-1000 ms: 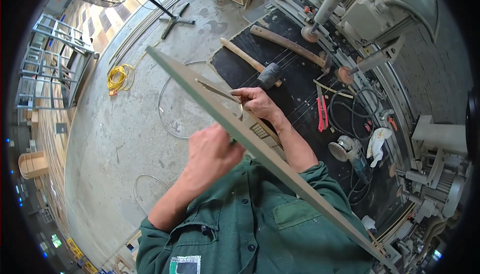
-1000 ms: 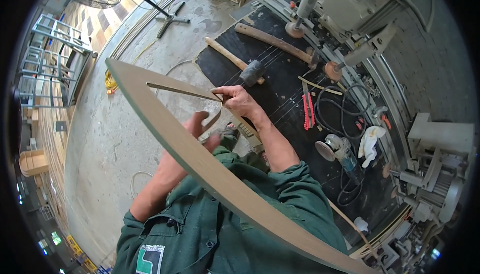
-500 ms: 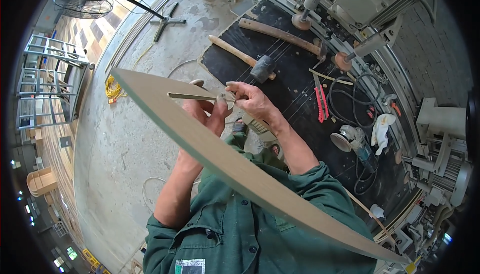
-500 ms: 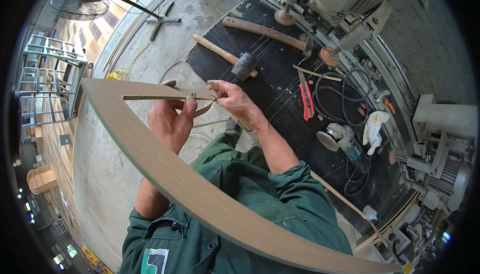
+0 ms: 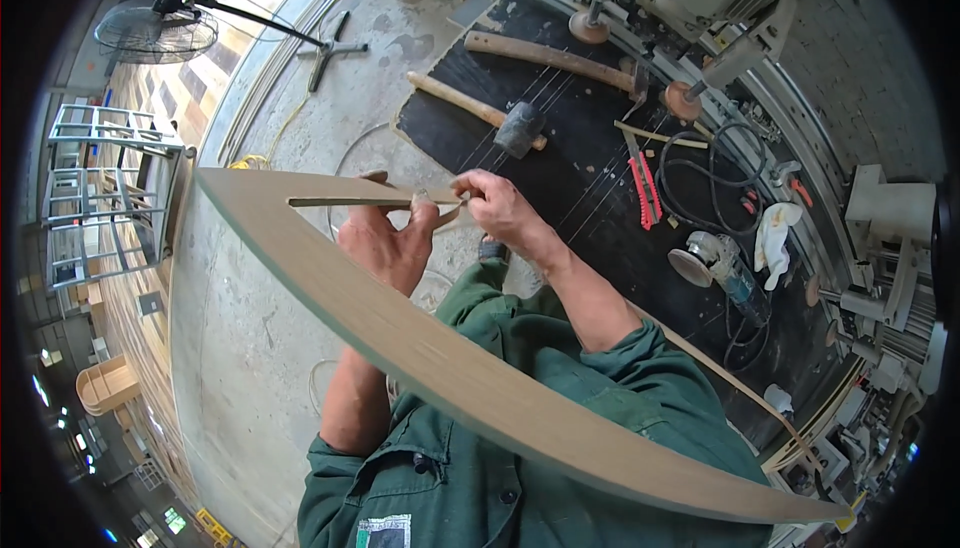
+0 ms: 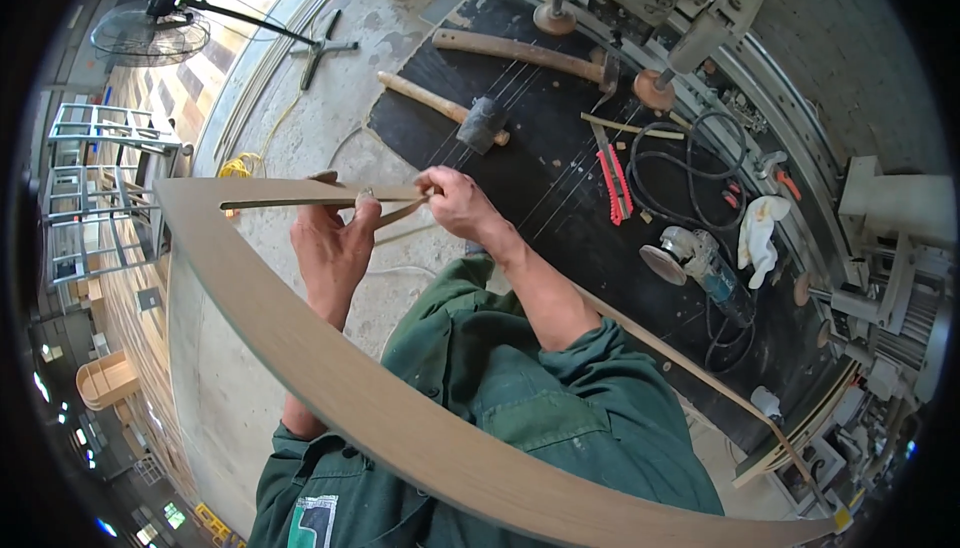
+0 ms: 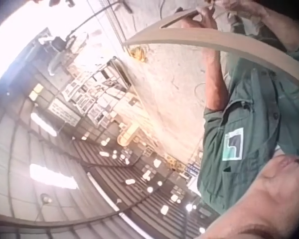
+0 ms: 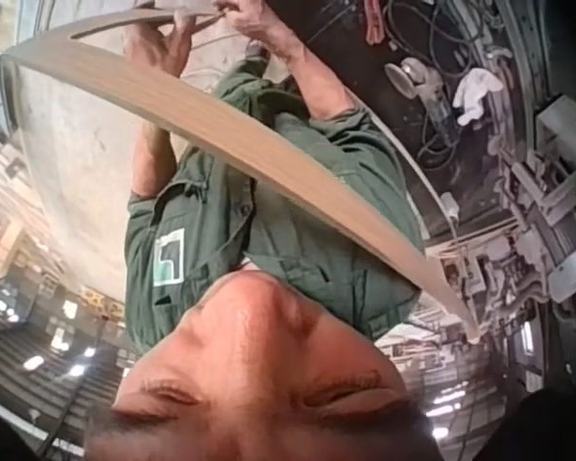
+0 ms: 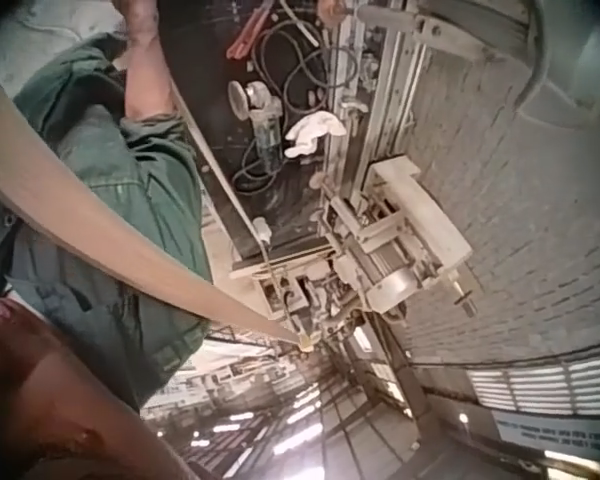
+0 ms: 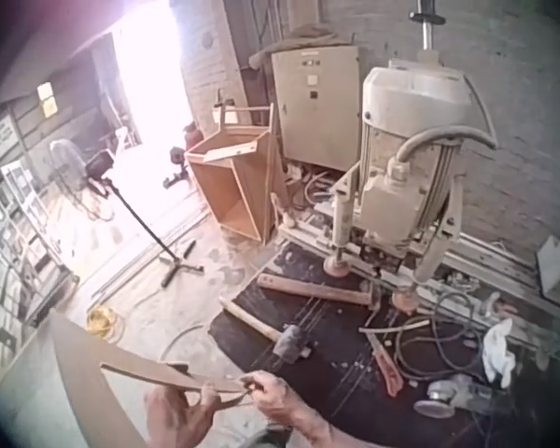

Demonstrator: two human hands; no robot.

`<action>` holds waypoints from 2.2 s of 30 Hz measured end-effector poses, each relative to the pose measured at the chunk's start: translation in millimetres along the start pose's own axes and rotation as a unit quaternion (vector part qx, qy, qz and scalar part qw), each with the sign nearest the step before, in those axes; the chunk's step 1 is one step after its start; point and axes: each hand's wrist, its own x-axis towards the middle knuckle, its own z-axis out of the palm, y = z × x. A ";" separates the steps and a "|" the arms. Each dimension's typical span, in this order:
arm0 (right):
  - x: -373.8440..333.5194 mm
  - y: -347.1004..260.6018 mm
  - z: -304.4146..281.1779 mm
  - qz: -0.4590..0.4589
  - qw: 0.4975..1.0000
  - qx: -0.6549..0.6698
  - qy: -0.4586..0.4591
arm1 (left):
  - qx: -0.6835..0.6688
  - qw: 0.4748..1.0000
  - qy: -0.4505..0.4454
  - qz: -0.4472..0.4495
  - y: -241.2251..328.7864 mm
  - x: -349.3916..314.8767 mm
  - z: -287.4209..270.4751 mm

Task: Assembling a curved wooden frame by applying a wooden strip and hammering it into place using a mallet.

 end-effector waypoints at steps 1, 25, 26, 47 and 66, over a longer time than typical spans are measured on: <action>-7.7 -3.1 -3.1 0.015 1.000 -0.004 -0.008 | -0.003 1.000 0.006 0.002 -4.3 -1.8 3.8; -13.5 -19.5 -41.5 0.258 0.932 -0.193 0.165 | -0.085 0.990 -0.020 0.110 23.6 26.3 41.7; -14.0 -19.9 -42.3 0.267 0.925 -0.218 0.160 | -0.083 0.988 -0.003 0.130 17.3 28.4 41.7; -416.4 5.2 -185.8 0.175 0.744 -0.499 0.409 | 0.082 0.991 -0.012 0.106 8.6 50.5 47.4; -658.2 30.7 -284.6 0.530 0.503 -0.367 0.575 | 0.099 0.963 -0.026 0.248 -13.9 86.4 64.1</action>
